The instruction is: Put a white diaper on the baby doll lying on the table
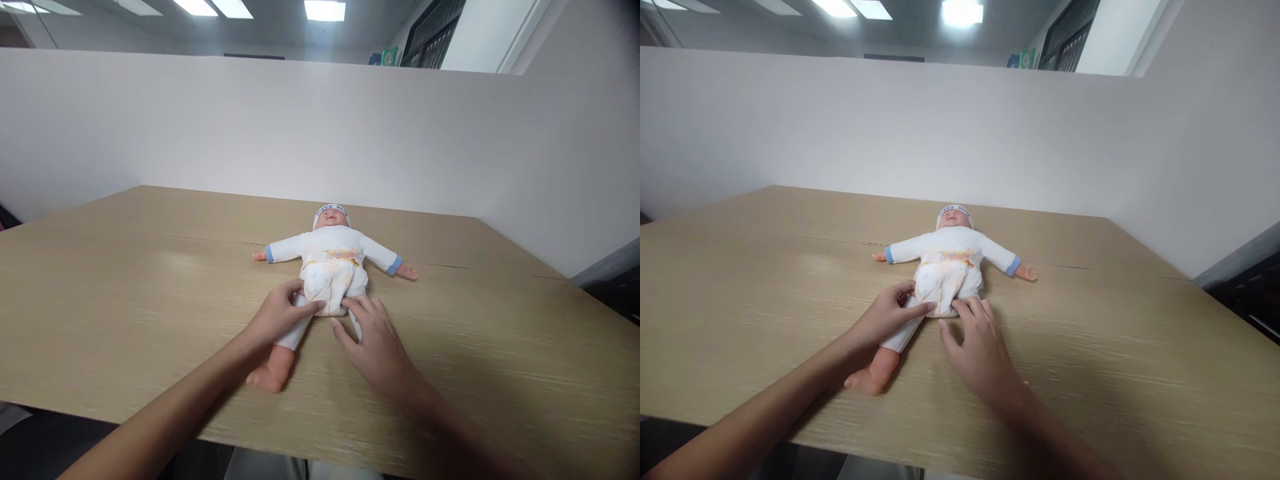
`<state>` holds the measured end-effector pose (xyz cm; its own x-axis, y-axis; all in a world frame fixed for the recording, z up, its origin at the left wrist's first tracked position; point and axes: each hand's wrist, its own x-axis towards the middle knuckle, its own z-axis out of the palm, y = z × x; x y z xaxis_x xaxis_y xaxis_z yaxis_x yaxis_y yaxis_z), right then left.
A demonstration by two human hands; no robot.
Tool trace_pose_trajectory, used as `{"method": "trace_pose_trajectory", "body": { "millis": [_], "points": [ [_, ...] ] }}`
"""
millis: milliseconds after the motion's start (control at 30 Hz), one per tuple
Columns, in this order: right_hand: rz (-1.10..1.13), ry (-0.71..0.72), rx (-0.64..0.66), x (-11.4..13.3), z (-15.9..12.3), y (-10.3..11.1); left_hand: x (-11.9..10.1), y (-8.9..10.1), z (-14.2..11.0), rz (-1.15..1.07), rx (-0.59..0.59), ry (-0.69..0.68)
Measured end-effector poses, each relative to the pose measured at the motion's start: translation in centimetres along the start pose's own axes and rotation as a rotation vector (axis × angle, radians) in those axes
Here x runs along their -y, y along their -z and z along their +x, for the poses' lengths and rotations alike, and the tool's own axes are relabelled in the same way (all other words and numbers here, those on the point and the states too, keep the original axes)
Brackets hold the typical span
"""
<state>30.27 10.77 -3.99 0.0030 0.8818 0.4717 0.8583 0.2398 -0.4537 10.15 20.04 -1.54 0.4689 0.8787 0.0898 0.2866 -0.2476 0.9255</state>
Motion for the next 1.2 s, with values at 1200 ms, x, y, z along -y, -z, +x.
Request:
{"method": "trace_pose_trajectory", "body": {
  "millis": [1200],
  "points": [
    [0.147, -0.303, 0.003, -0.9, 1.6, 1.5, 0.2, 0.7, 0.2, -0.107, 0.123, -0.005]
  ]
}}
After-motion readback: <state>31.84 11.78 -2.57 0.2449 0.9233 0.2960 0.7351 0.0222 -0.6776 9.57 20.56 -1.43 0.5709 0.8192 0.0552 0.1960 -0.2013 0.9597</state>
